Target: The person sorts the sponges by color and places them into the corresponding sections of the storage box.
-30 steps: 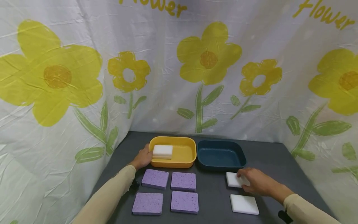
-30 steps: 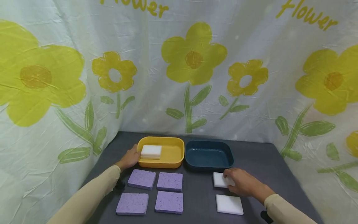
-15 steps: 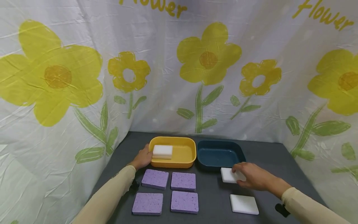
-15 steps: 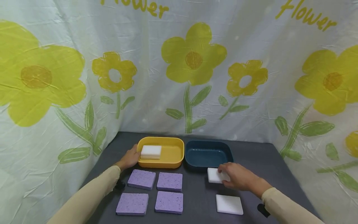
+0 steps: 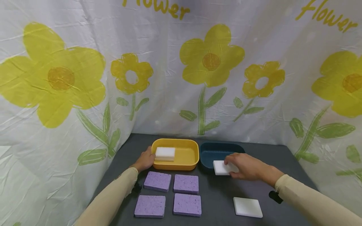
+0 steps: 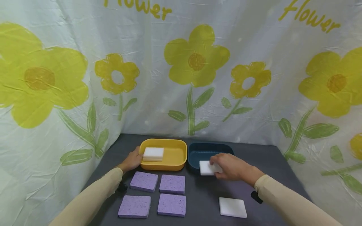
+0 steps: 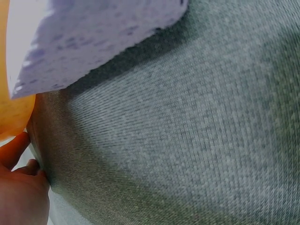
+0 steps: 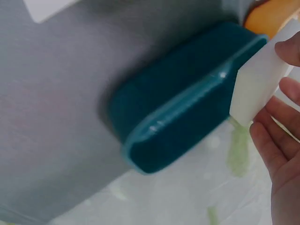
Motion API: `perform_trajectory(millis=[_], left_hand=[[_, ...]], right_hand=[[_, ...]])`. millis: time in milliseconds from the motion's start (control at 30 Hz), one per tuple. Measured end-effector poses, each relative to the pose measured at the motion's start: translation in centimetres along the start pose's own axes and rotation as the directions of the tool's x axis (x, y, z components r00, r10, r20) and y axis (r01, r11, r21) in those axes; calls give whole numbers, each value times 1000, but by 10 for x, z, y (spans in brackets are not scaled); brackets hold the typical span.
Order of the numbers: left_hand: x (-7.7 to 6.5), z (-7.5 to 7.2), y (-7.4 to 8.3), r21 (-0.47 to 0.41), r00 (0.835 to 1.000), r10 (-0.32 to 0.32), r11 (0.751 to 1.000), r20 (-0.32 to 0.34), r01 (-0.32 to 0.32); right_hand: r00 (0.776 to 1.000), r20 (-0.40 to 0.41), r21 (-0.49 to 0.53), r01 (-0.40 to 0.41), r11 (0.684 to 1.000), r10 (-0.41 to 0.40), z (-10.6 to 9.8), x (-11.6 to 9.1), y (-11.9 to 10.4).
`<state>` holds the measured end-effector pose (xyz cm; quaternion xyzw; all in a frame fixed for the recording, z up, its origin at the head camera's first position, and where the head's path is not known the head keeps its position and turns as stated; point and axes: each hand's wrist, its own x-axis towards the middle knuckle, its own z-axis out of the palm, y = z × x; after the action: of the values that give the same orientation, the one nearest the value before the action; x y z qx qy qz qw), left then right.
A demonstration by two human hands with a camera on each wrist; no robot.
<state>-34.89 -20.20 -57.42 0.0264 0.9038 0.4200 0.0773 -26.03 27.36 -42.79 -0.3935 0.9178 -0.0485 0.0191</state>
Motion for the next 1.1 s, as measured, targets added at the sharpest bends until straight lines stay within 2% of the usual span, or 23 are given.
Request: perform_trajectory(millis=[300, 600, 900, 1100], left_hand=[[3, 0, -5, 0, 1000, -3, 1000, -4, 3], [-2, -2, 2, 5, 1000, -12, 1000, 10, 12], [-1, -2, 2, 2, 1000, -19, 1000, -1, 19], [-1, -1, 1, 6, 1000, -17, 1000, -2, 17]], right_hand=[[999, -29, -37, 32, 999, -33, -17, 43, -11], [995, -55, -69, 85, 994, -89, -23, 88, -24], [992, -56, -98, 110, 989, -116, -14, 128, -30], [995, -24, -83, 93, 992, -95, -1, 150, -28]])
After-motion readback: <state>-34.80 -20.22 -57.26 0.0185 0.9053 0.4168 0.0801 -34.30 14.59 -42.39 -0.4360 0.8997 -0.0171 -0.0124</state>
